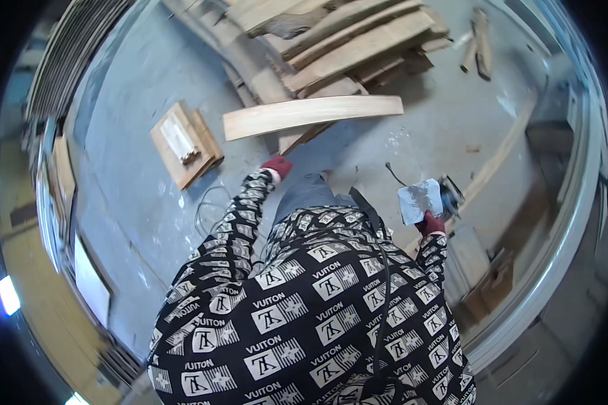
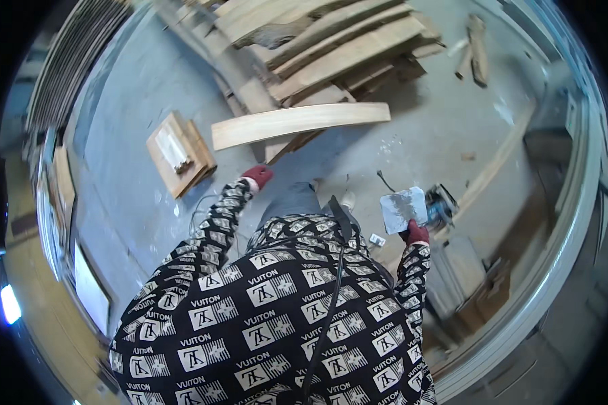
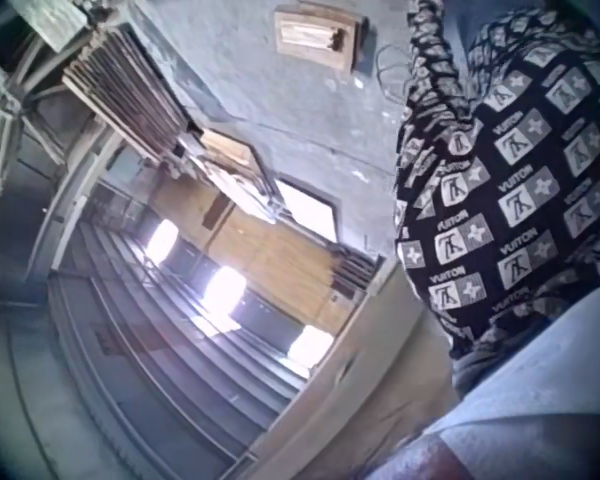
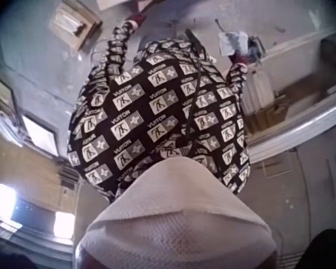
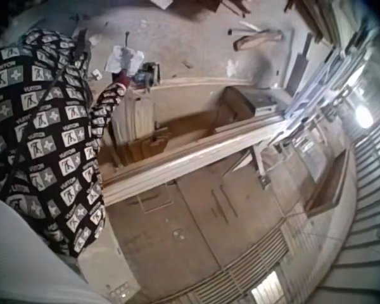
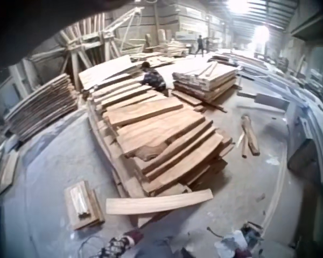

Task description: Wiping and cleaning curved wooden planks with a cloth in a factory setting.

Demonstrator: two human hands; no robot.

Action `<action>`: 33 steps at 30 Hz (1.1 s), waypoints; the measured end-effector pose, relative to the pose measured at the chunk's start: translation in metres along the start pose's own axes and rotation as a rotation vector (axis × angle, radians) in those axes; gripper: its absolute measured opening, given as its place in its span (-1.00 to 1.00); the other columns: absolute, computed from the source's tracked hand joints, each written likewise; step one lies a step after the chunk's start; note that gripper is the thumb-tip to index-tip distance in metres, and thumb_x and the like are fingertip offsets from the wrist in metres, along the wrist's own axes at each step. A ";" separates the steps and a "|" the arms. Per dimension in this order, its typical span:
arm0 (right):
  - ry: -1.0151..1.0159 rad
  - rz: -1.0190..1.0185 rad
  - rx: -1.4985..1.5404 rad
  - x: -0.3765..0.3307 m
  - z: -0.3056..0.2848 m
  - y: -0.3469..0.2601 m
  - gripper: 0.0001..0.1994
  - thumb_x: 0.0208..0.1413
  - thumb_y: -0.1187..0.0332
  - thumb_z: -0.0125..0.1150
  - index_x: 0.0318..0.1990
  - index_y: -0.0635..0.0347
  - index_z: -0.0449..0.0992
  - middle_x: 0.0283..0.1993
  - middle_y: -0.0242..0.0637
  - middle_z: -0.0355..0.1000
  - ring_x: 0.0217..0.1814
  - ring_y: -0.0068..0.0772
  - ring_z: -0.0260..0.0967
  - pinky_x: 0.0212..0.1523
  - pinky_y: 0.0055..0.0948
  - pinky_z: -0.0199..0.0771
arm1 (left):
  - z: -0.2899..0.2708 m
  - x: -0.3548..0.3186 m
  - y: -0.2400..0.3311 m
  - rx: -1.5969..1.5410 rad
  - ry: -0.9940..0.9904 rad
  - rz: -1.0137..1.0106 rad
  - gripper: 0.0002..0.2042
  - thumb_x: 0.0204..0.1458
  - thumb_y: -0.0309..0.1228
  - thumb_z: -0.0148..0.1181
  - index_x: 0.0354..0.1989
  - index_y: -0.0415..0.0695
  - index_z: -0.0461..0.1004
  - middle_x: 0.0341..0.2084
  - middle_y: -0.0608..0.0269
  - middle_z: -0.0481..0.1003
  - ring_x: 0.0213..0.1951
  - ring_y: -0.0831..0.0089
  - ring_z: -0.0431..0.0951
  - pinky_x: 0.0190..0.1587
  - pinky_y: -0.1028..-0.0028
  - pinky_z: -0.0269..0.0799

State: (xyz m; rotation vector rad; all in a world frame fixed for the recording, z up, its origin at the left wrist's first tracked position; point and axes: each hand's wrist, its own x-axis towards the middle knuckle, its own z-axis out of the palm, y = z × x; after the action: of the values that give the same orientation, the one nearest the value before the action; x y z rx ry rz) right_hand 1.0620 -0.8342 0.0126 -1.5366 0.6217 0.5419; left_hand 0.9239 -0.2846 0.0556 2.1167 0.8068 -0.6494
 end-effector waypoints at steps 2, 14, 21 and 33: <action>-0.196 -0.349 -0.805 -0.008 0.032 -0.030 -0.72 0.00 0.26 -0.01 -0.20 0.26 0.40 -0.32 -0.10 0.43 -0.18 -0.22 0.39 -0.25 -0.33 0.42 | 0.033 -0.045 0.000 -0.013 0.068 0.054 -0.46 -0.08 0.00 -0.04 -0.05 -0.20 0.31 -0.13 -0.06 0.37 -0.05 0.14 0.35 0.00 0.37 0.23; -0.811 -0.353 -0.514 -0.022 0.195 -0.087 -0.78 -0.10 0.28 0.07 -0.28 0.14 0.43 -0.25 -0.08 0.42 -0.17 -0.09 0.36 -0.17 -0.31 0.39 | 0.062 -0.138 -0.047 -0.060 0.053 -0.322 -0.40 -0.06 0.07 -0.15 0.04 -0.16 0.23 0.00 0.04 0.28 0.07 0.17 0.23 0.12 0.36 0.08; -0.789 0.258 -0.207 -0.054 0.275 -0.083 -0.66 -0.04 0.37 -0.03 -0.06 0.26 0.29 -0.14 -0.09 0.36 -0.13 -0.14 0.37 -0.12 -0.26 0.41 | 0.046 -0.141 -0.075 -0.159 0.233 -0.370 -0.43 -0.08 0.04 -0.07 -0.01 -0.19 0.28 -0.03 0.00 0.30 0.04 0.14 0.26 0.08 0.34 0.15; -0.811 0.349 -0.180 -0.048 0.359 -0.094 -0.68 -0.07 0.40 0.05 -0.10 0.26 0.34 -0.24 -0.12 0.40 -0.19 -0.22 0.40 -0.20 -0.29 0.47 | 0.060 -0.177 -0.077 -0.074 0.209 -0.183 -0.51 -0.04 -0.08 -0.04 -0.03 -0.20 0.27 -0.10 -0.07 0.34 -0.05 0.13 0.34 -0.01 0.38 0.25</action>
State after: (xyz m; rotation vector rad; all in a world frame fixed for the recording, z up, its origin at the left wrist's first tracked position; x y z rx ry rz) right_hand 1.1011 -0.4713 0.0930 -1.2212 0.2025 1.4234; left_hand 0.7392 -0.3519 0.1020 2.0818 1.1332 -0.4881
